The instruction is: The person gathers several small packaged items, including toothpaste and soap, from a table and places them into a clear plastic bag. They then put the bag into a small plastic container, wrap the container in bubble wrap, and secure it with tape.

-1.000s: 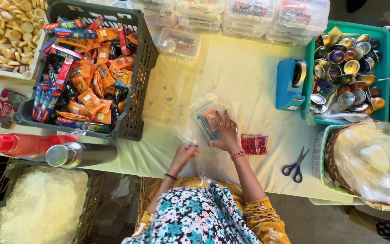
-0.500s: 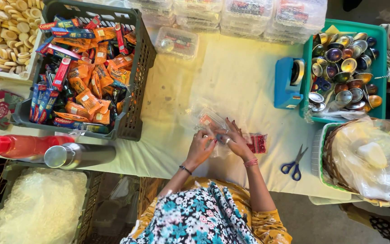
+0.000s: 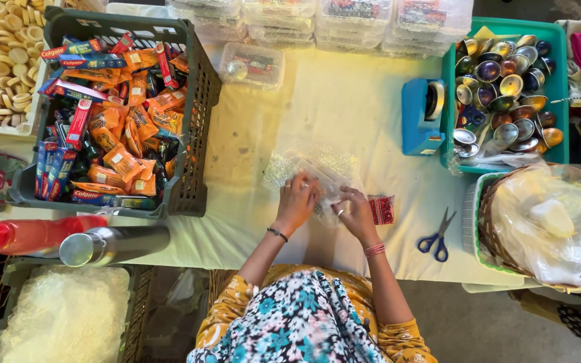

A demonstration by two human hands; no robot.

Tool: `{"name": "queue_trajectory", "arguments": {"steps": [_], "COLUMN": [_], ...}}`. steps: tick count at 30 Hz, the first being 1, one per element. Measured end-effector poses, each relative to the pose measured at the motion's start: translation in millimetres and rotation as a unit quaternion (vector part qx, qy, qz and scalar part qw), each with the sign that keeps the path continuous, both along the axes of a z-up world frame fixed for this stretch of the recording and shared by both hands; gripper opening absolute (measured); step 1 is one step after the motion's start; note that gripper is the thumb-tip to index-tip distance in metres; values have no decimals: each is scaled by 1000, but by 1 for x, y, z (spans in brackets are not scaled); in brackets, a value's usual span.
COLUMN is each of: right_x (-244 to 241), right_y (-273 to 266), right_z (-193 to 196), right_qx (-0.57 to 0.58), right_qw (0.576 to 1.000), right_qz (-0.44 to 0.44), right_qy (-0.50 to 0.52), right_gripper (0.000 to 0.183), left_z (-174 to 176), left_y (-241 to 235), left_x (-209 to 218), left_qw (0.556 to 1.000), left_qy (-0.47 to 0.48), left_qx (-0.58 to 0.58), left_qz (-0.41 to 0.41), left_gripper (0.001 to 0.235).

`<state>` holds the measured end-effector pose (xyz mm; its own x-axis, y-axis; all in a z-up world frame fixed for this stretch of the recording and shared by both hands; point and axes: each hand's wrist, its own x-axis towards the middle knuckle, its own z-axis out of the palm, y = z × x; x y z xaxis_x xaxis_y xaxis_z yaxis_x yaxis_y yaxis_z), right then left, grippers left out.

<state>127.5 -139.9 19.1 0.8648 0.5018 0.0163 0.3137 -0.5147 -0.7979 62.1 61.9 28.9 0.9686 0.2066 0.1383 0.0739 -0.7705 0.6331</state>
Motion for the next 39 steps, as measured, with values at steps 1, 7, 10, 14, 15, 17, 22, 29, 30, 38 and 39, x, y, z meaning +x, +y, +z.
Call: {"name": "queue_trajectory", "arguments": {"steps": [1, 7, 10, 14, 15, 17, 22, 29, 30, 38, 39], "right_x": [2, 17, 21, 27, 29, 33, 42, 1, -8, -19, -19], "right_y": [-3, -27, -31, -35, -35, -40, -35, 18, 25, 51, 48], "right_z": [-9, -77, -72, -54, -53, -72, -71, 4, 2, 8, 7], "right_qx": [0, 237, 275, 296, 293, 299, 265, 38, 6, -116, -134], "right_qw": [1000, 941, 921, 893, 884, 880, 896, 955, 965, 966, 959], "right_qz": [0, -144, -200, -287, -312, -313, -339, -178, -81, 138, 147], "right_qy": [0, 194, 190, 180, 189, 198, 112, -235, -251, -188, -201], "right_gripper": [24, 15, 16, 17, 18, 19, 20, 44, 45, 68, 70], "left_z": [1, -15, -29, -32, -32, -28, -34, -43, -42, -38, -39], "left_y": [3, 22, 28, 25, 24, 22, 20, 18, 17, 34, 37], "left_x": [5, 31, 29, 19, 16, 16, 18, 20, 19, 10, 8], "left_qw": [1000, 994, 991, 995, 995, 994, 993, 991, 991, 995, 994], "left_qy": [0, -39, -9, -30, -41, -43, -42, -48, -47, -65, -76], "left_qx": [0, 88, 117, 99, 88, 83, 68, 76, 78, 17, -2], "left_qz": [0, -57, -70, 6, 33, 48, 85, 95, 95, 75, 78], "left_gripper": [43, 66, 63, 57, 57, 56, 50, 44, 44, 54, 59]}}
